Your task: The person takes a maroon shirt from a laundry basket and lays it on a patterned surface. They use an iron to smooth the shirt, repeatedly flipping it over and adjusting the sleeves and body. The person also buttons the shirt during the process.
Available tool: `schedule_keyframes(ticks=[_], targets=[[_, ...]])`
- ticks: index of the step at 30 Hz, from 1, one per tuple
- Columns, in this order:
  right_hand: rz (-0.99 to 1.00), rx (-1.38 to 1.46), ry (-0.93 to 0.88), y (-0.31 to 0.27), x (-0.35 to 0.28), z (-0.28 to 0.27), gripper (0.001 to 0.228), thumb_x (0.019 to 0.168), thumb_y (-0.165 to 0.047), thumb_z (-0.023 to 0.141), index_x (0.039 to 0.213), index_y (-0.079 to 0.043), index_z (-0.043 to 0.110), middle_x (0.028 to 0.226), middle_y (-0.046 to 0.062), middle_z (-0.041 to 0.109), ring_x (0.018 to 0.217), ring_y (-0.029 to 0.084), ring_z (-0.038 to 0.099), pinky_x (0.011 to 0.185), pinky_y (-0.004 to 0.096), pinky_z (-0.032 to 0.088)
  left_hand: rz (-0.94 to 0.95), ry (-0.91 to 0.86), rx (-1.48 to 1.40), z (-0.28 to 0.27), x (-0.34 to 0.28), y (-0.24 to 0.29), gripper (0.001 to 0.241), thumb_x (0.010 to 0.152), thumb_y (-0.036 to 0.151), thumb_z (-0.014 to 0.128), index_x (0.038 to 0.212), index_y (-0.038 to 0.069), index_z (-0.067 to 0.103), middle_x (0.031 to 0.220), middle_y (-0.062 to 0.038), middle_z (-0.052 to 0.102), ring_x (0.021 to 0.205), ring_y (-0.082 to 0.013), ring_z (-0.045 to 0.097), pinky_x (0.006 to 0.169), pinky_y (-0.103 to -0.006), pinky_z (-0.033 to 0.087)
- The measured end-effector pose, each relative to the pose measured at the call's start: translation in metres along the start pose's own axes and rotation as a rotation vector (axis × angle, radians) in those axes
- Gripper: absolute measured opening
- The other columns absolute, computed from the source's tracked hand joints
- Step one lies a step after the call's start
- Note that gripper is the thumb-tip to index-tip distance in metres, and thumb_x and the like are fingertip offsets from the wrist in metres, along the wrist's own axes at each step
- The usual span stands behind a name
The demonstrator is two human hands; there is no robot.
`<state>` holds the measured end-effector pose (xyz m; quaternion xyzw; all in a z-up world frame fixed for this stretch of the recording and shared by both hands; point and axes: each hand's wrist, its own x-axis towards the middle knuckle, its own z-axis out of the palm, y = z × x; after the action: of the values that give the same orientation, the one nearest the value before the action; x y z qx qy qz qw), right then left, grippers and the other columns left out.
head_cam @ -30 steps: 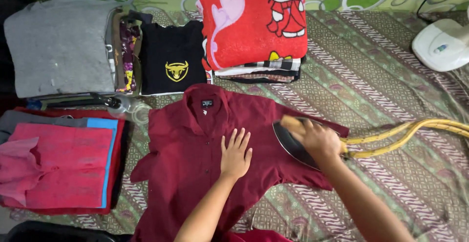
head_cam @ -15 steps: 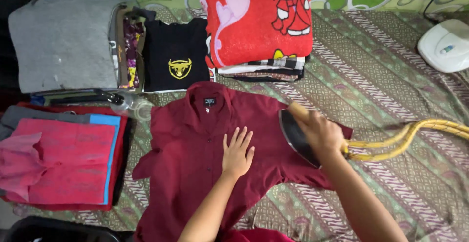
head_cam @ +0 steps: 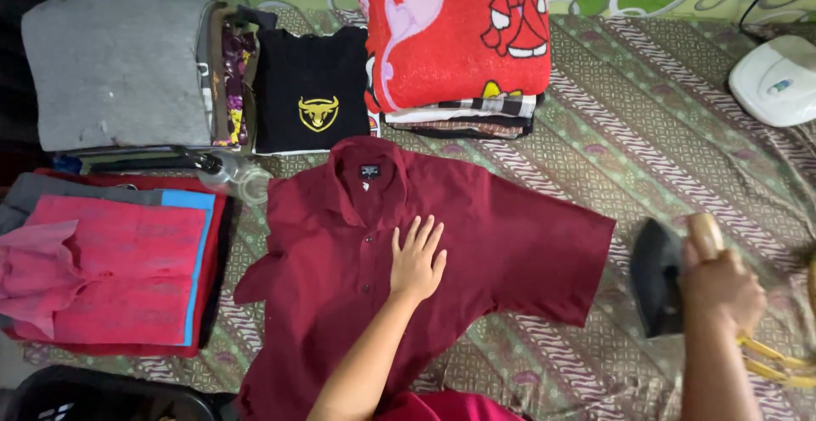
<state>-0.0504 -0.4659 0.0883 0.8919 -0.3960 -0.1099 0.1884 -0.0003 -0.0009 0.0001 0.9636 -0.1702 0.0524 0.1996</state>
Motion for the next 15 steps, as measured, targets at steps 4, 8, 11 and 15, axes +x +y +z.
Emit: schedule_keyframes(ticks=[4, 8, 11, 15], targets=[[0.059, -0.005, 0.078, 0.024, 0.038, 0.035, 0.082, 0.121, -0.083, 0.042, 0.109, -0.010, 0.078, 0.082, 0.013, 0.084, 0.063, 0.025, 0.083, 0.045, 0.035, 0.066, -0.006, -0.020, 0.001, 0.005, 0.000, -0.003, 0.057, 0.096, 0.033, 0.055, 0.149, 0.012, 0.050, 0.160, -0.008, 0.042, 0.150, -0.0317, 0.032, 0.120, -0.0628, 0.020], [0.115, 0.002, 0.276, 0.010, 0.053, 0.058, 0.101, 0.108, -0.092, 0.048, 0.132, 0.005, 0.063, 0.108, 0.025, 0.071, 0.093, 0.039, 0.065, 0.074, 0.054, 0.046, 0.004, 0.003, -0.122, -0.005, -0.018, -0.003, 0.056, 0.096, 0.031, 0.057, 0.147, 0.006, 0.050, 0.157, -0.013, 0.046, 0.149, -0.0351, 0.034, 0.122, -0.0608, 0.018], [-0.168, 0.272, 0.324, -0.048, 0.009, -0.005, 0.094, 0.101, -0.074, 0.047, 0.154, 0.004, 0.051, 0.150, 0.036, 0.046, 0.138, 0.051, 0.036, 0.111, 0.066, 0.021, -0.020, 0.055, -0.256, -0.022, -0.042, -0.004, 0.055, 0.095, 0.028, 0.060, 0.143, 0.003, 0.051, 0.153, -0.015, 0.049, 0.148, -0.0374, 0.034, 0.122, -0.0591, 0.019], [-0.858, 0.781, 0.394, -0.140, -0.023, -0.030, 0.067, 0.082, -0.036, 0.083, 0.129, 0.007, 0.061, 0.099, 0.028, 0.066, 0.086, 0.046, 0.062, 0.079, 0.053, 0.051, -0.113, 0.083, -0.295, -0.053, -0.091, -0.009, 0.049, 0.097, 0.029, 0.059, 0.137, 0.003, 0.056, 0.150, -0.017, 0.052, 0.148, -0.0393, 0.036, 0.120, -0.0595, 0.023]])
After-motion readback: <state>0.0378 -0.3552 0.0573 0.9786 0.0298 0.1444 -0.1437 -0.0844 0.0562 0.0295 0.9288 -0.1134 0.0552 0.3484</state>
